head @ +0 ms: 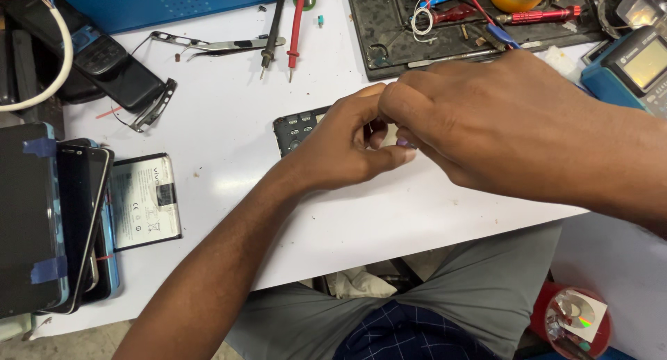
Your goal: The person works at a cluttered repair bench, first handling multimeter probes near a cracked-screen phone, then picking up a smartphone, removing its back cover, and using a purple pry tool to pry around the edges of the phone's rear panel, working the tool along the frame to open the device.
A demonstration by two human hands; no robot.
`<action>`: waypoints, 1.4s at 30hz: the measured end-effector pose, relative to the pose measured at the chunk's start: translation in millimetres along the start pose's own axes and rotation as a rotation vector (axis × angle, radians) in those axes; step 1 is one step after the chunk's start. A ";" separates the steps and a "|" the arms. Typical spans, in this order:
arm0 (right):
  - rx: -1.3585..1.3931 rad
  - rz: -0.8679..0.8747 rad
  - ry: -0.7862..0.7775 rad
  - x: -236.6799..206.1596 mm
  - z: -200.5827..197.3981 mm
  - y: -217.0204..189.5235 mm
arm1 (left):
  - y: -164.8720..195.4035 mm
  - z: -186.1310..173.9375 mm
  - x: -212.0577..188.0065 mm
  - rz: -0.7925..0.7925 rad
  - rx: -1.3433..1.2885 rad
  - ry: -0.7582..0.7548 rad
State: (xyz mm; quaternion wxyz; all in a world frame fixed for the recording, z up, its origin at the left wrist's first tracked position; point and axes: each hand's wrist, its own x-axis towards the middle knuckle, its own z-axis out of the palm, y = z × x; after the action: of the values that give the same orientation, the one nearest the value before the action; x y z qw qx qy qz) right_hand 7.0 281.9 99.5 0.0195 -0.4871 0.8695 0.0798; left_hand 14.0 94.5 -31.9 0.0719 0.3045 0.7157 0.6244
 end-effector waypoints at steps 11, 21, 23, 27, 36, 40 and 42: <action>0.106 -0.113 0.106 -1.6 2.8 3.4 | -5.5 -0.2 0.4 -0.100 -0.081 -0.023; 0.042 0.072 -0.062 1.4 1.0 1.4 | 1.5 2.3 2.3 -0.072 0.004 0.030; 0.075 0.007 0.006 2.2 1.2 2.3 | 1.6 -0.7 0.4 -0.024 0.003 0.011; 0.134 -0.068 0.036 2.5 0.3 4.7 | -2.0 -2.8 -1.0 0.004 -0.041 -0.012; 0.353 -0.031 0.186 -5.0 1.9 5.2 | -6.7 -0.4 1.0 -0.097 -0.107 -0.005; 0.514 0.099 0.388 -14.1 17.1 11.2 | -6.8 -4.4 -1.1 -0.121 -0.163 0.064; 0.544 0.195 0.405 -17.1 32.7 8.7 | -7.4 -7.7 -0.8 -0.093 -0.238 0.109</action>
State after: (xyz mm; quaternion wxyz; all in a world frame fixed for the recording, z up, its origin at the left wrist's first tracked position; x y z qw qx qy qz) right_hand 7.2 305.9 70.1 -0.0320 -0.3848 0.8875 -0.2514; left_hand 8.3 87.3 -37.5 0.0975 0.2258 0.6528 0.7165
